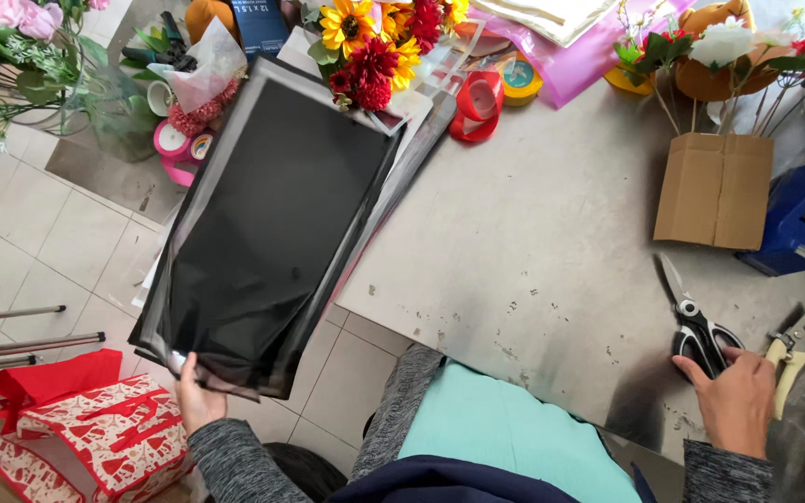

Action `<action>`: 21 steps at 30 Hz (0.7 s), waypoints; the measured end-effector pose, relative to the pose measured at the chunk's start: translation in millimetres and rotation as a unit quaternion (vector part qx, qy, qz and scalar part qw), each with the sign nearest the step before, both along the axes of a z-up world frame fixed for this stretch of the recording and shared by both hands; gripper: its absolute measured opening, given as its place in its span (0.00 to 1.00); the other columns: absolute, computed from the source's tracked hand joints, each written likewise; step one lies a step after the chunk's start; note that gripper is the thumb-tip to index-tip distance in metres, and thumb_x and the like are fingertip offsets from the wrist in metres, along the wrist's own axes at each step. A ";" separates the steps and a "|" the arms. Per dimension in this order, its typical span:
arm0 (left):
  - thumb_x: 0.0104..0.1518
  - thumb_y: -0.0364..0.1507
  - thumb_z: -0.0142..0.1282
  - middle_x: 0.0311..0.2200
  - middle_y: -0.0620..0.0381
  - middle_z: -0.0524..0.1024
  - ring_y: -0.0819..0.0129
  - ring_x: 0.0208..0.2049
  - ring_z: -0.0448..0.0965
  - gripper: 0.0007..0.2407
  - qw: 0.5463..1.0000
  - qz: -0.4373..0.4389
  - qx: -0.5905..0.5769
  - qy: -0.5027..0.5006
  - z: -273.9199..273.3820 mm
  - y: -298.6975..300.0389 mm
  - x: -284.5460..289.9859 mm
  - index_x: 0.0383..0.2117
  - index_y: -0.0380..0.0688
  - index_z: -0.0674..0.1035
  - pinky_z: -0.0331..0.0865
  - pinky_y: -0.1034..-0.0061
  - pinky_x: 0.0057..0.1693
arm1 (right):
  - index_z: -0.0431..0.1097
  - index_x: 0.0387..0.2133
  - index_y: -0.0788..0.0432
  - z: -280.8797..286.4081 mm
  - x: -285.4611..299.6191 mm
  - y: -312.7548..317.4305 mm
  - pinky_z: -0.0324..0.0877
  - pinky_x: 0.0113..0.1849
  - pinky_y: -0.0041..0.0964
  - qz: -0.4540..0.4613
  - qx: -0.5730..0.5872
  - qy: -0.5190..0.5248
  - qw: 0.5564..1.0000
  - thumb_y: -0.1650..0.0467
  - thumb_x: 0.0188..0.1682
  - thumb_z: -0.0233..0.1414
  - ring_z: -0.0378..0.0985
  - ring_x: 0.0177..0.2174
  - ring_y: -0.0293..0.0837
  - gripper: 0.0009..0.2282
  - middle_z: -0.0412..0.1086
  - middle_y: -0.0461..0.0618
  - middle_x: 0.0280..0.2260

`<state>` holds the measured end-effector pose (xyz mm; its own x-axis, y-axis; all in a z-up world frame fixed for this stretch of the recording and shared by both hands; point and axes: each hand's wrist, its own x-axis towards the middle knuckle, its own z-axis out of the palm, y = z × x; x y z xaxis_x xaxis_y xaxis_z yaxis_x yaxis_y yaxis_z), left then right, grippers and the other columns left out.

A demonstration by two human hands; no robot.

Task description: The person cuts a sheet of black material using scissors and then folds it into a specific shape on the table. The person uses tape to secure the folded material.

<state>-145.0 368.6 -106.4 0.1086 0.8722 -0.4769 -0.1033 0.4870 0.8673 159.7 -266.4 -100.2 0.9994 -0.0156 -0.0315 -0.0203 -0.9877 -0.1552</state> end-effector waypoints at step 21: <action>0.61 0.24 0.40 0.52 0.48 0.71 0.63 0.52 0.72 0.16 0.965 0.037 -0.086 -0.243 5.7 8.3 -37.1 0.55 0.39 0.66 0.68 0.73 0.58 | 0.58 0.49 0.57 36.5 -126.9 456.1 0.61 0.33 0.32 0.757 0.227 -0.184 0.584 0.71 0.52 0.44 0.65 0.38 0.41 0.12 0.61 0.48 0.44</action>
